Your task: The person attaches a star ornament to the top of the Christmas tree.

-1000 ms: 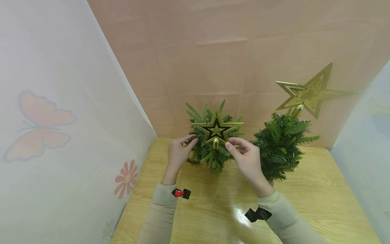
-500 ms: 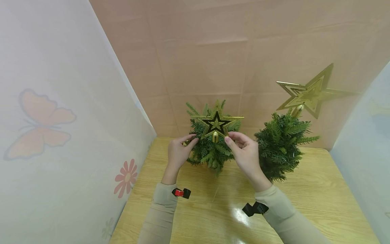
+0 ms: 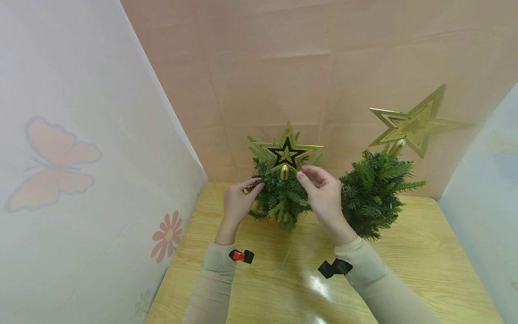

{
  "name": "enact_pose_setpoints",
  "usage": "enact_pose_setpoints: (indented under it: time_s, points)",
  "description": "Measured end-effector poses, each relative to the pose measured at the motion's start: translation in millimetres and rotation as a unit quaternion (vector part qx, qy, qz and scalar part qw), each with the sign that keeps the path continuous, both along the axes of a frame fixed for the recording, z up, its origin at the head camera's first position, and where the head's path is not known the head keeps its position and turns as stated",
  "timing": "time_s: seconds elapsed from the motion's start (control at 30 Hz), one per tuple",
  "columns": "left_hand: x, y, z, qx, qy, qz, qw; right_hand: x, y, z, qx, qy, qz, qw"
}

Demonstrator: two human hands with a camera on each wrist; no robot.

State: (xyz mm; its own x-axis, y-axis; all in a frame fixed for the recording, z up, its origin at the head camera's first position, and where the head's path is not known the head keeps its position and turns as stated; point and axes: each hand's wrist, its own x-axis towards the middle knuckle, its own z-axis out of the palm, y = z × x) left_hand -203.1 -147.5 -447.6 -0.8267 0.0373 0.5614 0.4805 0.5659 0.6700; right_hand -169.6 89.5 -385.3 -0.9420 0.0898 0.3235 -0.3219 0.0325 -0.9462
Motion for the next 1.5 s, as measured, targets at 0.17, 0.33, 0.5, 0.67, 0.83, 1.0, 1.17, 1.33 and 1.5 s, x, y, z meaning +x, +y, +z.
enact_pose_setpoints:
  time_s: [0.17, 0.33, 0.5, 0.67, 0.83, 1.0, 1.17, 1.33, 1.5]
  points:
    - [0.2, -0.2, -0.1, -0.002, -0.006, 0.000, 1.0000, -6.7, -3.3, 2.6, -0.012, 0.003, -0.011, 0.9999]
    - [1.4, 0.8, 0.6, 0.001, -0.006, 0.003, 1.0000, -13.4, -5.8, 3.4, -0.028, 0.011, -0.018, 0.9994]
    - [1.7, 1.2, 0.4, 0.005, -0.001, 0.000, 1.0000, -18.2, -7.8, 5.1, -0.037, 0.005, -0.021, 0.9991]
    - [0.7, 2.0, -0.4, 0.009, 0.005, -0.004, 0.9999, -22.4, -7.8, 6.5, -0.039, 0.002, -0.035, 0.9986]
    - [0.6, 1.6, -0.3, 0.006, 0.004, -0.001, 1.0000, -26.8, -8.3, 8.0, -0.047, 0.006, -0.045, 0.9979]
    - [1.5, 1.5, 0.0, 0.006, 0.001, -0.001, 1.0000, -31.2, -9.5, 8.9, -0.063, 0.011, -0.049, 0.9967]
    - [2.2, 2.1, 0.2, 0.008, 0.011, -0.004, 0.9999, -35.4, -10.3, 11.6, -0.076, 0.007, -0.060, 0.9953]
    - [2.1, 2.0, -0.6, 0.014, 0.018, -0.006, 0.9997, -39.0, -11.6, 14.8, -0.093, 0.003, -0.066, 0.9935]
    - [2.6, 2.0, -1.1, 0.009, 0.015, -0.001, 0.9998, -42.4, -13.8, 15.1, -0.107, 0.006, -0.068, 0.9920]
